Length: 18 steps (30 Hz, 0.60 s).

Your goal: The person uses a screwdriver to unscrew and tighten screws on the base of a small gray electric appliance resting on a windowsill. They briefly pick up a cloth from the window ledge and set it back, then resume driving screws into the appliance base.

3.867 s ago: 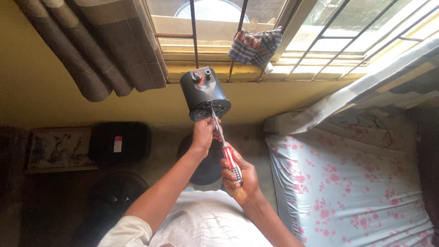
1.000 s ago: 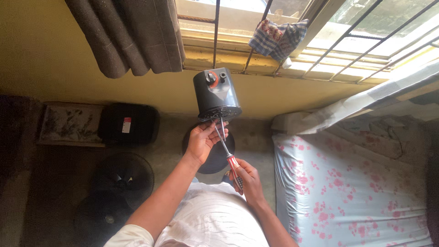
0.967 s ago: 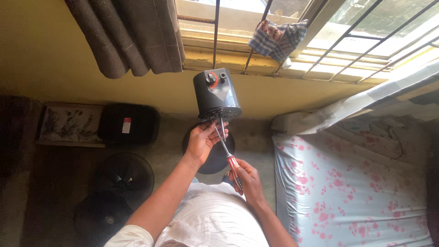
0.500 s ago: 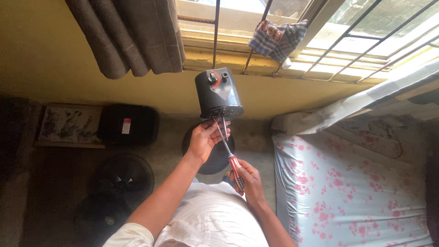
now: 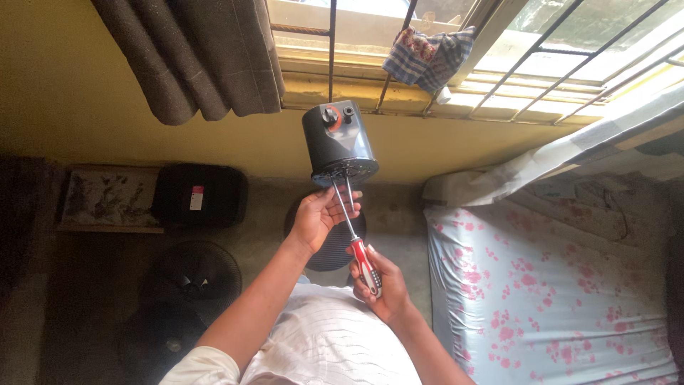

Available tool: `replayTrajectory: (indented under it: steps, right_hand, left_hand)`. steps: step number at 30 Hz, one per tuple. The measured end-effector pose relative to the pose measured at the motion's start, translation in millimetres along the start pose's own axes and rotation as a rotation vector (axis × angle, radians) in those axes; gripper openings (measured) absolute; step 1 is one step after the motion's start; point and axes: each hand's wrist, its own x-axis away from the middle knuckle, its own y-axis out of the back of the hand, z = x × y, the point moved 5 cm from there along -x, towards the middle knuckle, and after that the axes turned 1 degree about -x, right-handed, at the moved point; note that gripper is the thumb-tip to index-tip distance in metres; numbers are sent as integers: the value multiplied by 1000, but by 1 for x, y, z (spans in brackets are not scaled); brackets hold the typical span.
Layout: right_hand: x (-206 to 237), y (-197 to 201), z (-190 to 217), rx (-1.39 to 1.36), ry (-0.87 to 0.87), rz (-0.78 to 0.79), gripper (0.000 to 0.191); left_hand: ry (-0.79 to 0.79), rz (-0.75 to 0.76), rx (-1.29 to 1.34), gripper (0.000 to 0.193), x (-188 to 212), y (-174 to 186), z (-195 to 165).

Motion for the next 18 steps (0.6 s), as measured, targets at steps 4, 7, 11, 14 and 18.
replayTrajectory:
  steps: [4,7,11,14,18]
  right_hand:
    - [-9,-3,-11,-144,-95,19,37]
    - [-15,8,-16,32,-91,-180,34]
    - [-24,13,-21,221,-52,-173,39]
    - [-26,19,-21,280,23,-237,21]
    - [-24,13,-21,166,-19,-178,28]
  left_hand:
    - [39,-22,-127,32,4,8,3]
    - [3,-75,-185,27,4,14,5]
    - [-56,-211,-256,26,0,16,8]
    - [-61,-232,-255,27,2,13,7]
    - [82,-84,-200,31,10,10,7]
